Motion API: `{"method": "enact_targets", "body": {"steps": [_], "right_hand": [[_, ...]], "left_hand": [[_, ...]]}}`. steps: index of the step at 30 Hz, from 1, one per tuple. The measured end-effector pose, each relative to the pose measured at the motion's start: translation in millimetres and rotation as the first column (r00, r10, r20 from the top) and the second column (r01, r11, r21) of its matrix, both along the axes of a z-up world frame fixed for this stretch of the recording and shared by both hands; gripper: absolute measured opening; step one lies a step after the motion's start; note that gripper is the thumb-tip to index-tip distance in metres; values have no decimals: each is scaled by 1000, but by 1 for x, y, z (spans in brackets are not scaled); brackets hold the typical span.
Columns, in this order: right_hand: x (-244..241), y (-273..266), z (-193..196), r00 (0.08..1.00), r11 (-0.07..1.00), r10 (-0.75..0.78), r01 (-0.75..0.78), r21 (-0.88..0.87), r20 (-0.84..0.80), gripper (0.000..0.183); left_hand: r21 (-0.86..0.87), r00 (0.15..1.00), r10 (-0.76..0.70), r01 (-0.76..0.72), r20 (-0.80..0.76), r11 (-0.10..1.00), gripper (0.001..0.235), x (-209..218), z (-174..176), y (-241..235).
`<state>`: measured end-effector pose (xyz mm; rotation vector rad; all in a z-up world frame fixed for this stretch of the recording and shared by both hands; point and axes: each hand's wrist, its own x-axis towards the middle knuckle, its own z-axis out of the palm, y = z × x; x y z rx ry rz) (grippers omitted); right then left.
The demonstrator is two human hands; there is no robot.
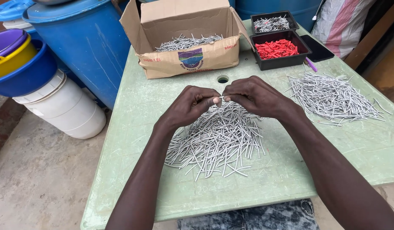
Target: Sorting and transferring small metal clips from a table into a cardboard box
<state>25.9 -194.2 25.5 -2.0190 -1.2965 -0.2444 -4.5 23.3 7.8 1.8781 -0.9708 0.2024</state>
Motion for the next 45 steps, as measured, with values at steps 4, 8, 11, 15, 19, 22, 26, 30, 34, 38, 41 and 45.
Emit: {"method": "enact_targets", "body": {"steps": [4,8,11,15,19,22,26,30,34,38,41,45], "right_hand": [[-5,-7,6,998,995,43,-46,-92,-37,22],[-7,-9,0,917,963,249,-270,-26,-312,19],[-6,-4,-3,915,972,230,-230,39,-331,18],[0,-4,0,981,979,41,-1,204,-192,21],[6,3,-11,978,961,-24,80,265,-209,18],[7,9,-20,979,931,-67,131,341,-193,15],[11,18,-34,972,870,-171,225,438,-159,12],[4,34,-38,939,818,-69,247,520,-337,17],[8,40,-35,902,786,-44,297,542,-430,15],[51,48,-3,845,762,-5,349,545,-535,16],[124,57,34,927,845,-186,321,428,-326,16],[264,59,49,842,878,-462,388,281,280,17]], "left_hand": [[79,997,-58,62,-48,995,19,-1,6,4],[-16,947,-224,226,-231,974,21,-8,13,7],[-184,948,-218,177,-234,967,21,6,2,10],[-417,971,-53,-51,-234,907,32,20,-10,10],[-430,956,-39,-93,-289,898,40,14,-14,-7],[-403,967,-34,-73,-253,912,50,10,-20,-16],[-422,968,-17,-93,-249,902,55,8,-25,-22],[-399,961,4,-119,-277,909,61,5,-22,-31],[-432,959,36,-160,-280,888,65,9,-29,-27],[-411,915,257,-374,-312,831,64,19,-29,-11],[-401,840,364,-520,-403,754,58,23,-22,-1],[-285,737,467,-641,-488,713,58,26,-24,7]]}}
